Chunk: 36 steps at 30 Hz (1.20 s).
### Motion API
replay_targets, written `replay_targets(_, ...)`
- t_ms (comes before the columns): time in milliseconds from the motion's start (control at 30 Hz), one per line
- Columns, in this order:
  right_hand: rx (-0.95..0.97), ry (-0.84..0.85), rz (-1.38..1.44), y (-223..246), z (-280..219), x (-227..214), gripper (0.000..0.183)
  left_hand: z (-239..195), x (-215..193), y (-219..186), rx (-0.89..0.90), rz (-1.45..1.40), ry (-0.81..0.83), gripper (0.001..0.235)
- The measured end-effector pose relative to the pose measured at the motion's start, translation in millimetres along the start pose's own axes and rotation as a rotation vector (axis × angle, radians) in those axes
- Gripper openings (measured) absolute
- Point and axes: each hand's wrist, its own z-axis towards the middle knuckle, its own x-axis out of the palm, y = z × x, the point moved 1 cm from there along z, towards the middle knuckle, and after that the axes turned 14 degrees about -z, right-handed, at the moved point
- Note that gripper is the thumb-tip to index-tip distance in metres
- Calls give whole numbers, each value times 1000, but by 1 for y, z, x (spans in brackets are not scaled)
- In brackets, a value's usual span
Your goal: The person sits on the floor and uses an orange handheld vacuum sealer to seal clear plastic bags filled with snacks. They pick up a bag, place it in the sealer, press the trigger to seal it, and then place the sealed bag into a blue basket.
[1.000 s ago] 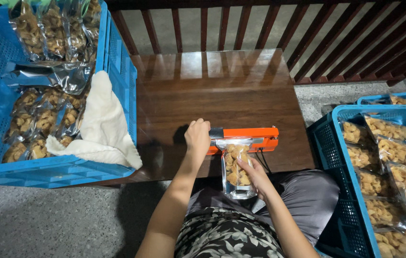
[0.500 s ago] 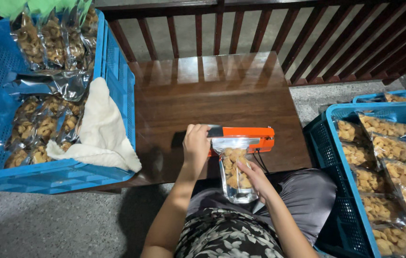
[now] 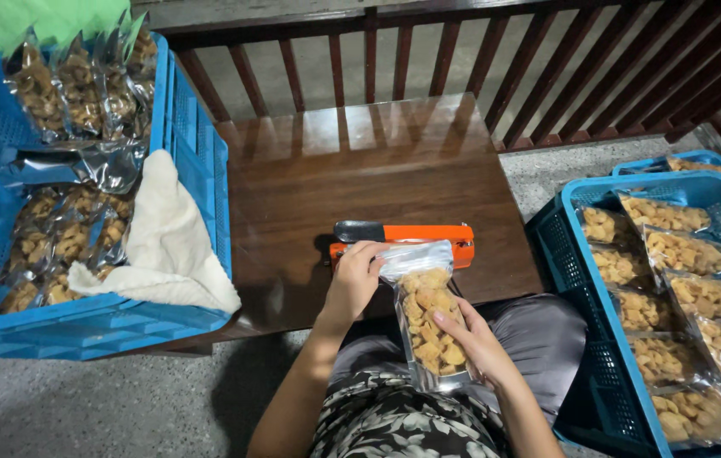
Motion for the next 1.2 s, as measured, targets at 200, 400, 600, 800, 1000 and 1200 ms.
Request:
replay_targets(200, -61, -38, 56, -1, 1, -11, 55, 1, 22, 22, -453, -350, 9, 48)
replay_targets(400, -116, -54, -51, 3, -5, -40, 57, 7, 52, 49, -613, -746, 108, 47)
replay_targets(600, -182, -88, -310, 8, -31, -87, 73, 34, 93, 26, -589, -673, 332, 28)
replay_targets(800, -152, -235, -537, 14, -69, -130, 92, 50, 153, -44, -504, -595, 502, 21)
replay_targets(1000, 7, -467, -879, 25, -119, -226, 99, 38, 252, -86, -354, -625, 585, 20)
replay_targets(1200, 233, -415, -1431, 25, -160, -369, 104, -26, 387, -61, -210, -509, 711, 32)
